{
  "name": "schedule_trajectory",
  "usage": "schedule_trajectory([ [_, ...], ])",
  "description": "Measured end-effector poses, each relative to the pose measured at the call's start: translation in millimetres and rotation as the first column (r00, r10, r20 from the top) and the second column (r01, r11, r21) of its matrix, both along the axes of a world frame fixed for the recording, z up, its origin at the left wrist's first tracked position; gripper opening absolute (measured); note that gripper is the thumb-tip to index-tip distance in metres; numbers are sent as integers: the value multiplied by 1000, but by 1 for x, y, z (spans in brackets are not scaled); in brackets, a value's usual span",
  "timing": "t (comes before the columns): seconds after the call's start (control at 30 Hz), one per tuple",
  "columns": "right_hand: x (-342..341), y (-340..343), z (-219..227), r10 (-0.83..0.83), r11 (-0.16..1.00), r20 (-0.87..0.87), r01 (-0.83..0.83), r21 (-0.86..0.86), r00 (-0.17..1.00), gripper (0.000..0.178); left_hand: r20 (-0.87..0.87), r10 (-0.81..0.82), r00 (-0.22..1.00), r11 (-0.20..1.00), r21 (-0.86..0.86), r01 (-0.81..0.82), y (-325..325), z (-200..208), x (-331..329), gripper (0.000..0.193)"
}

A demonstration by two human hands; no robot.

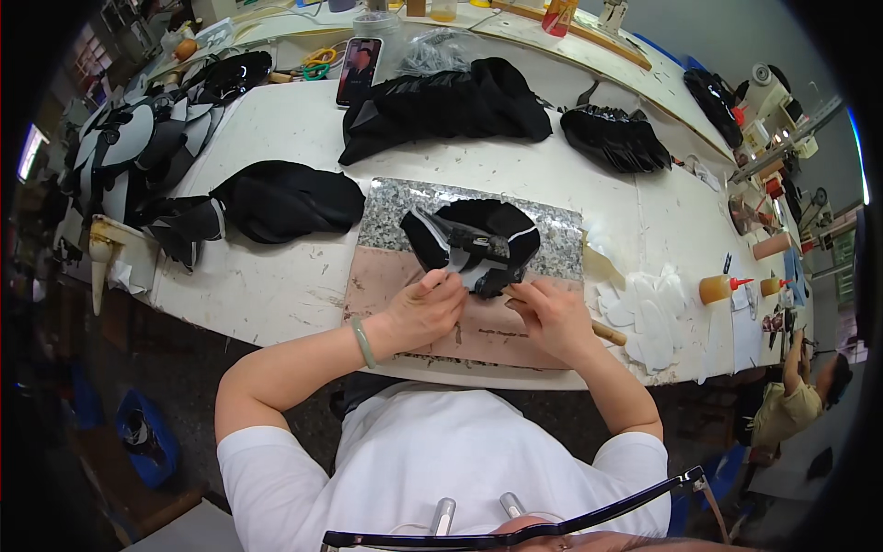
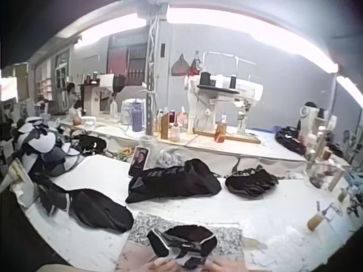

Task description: The person fits and presses fabric pieces onto a shoe component by hand, hammers the edges with a mallet, and applies glue onto white padding pieces with a brush.

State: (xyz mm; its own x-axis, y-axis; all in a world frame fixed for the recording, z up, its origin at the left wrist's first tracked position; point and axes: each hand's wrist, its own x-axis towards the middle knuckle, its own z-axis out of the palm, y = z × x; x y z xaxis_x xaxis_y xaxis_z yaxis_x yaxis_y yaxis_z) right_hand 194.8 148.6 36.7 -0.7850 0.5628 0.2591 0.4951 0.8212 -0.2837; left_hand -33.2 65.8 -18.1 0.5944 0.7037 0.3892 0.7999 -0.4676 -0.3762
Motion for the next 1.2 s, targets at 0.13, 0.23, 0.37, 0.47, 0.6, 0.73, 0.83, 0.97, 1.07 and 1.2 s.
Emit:
schedule_trajectory([
  [0.13, -4, -1, 15, 15, 998, -16, -16, -68, 1000, 19, 24, -4, 1000, 1000, 27, 4, -4, 0, -4, 22],
  [0.23, 1, 6, -8, 66, 997, -18, -67, -26, 998, 37, 87, -9, 996, 1000, 4, 9, -6, 4, -8, 22],
  [0.37, -4, 7, 3, 96, 995, 34, -94, -37, 995, 36, 104, -10, 995, 1000, 22, 7, -9, -4, -13, 22],
  [0.47, -8, 3, 9, 93, 995, 37, -92, -34, 995, 35, 151, 7, 989, 999, -45, 0, -9, -4, -14, 23],
  [0.6, -13, 4, 10, 76, 993, -20, -77, -93, 997, 20, 111, -11, 994, 998, -56, 17, -10, 0, -17, 22],
  [0.73, -12, 7, -2, 145, 989, 31, -144, -25, 989, 38, 134, 30, 991, 999, 20, -33, -16, 1, -17, 21],
  [0.83, -16, 7, 1, 123, 989, 40, -119, -86, 992, 37, 157, 80, 984, 997, 0, -82, -23, -7, -22, 22],
  [0.97, -26, -2, 15, 71, 985, -4, -71, -157, 997, 23, 172, 155, 973, 986, -84, -142, -25, -4, -23, 25],
  [1.07, -28, 1, 5, 115, 990, -2, -115, -83, 993, 22, 252, 170, 953, 984, -92, -152, -27, -4, -24, 27],
  [1.2, -35, -4, 15, 88, 994, 49, -84, -71, 995, 20, 319, 188, 929, 977, -163, -141, -29, -7, -29, 27],
])
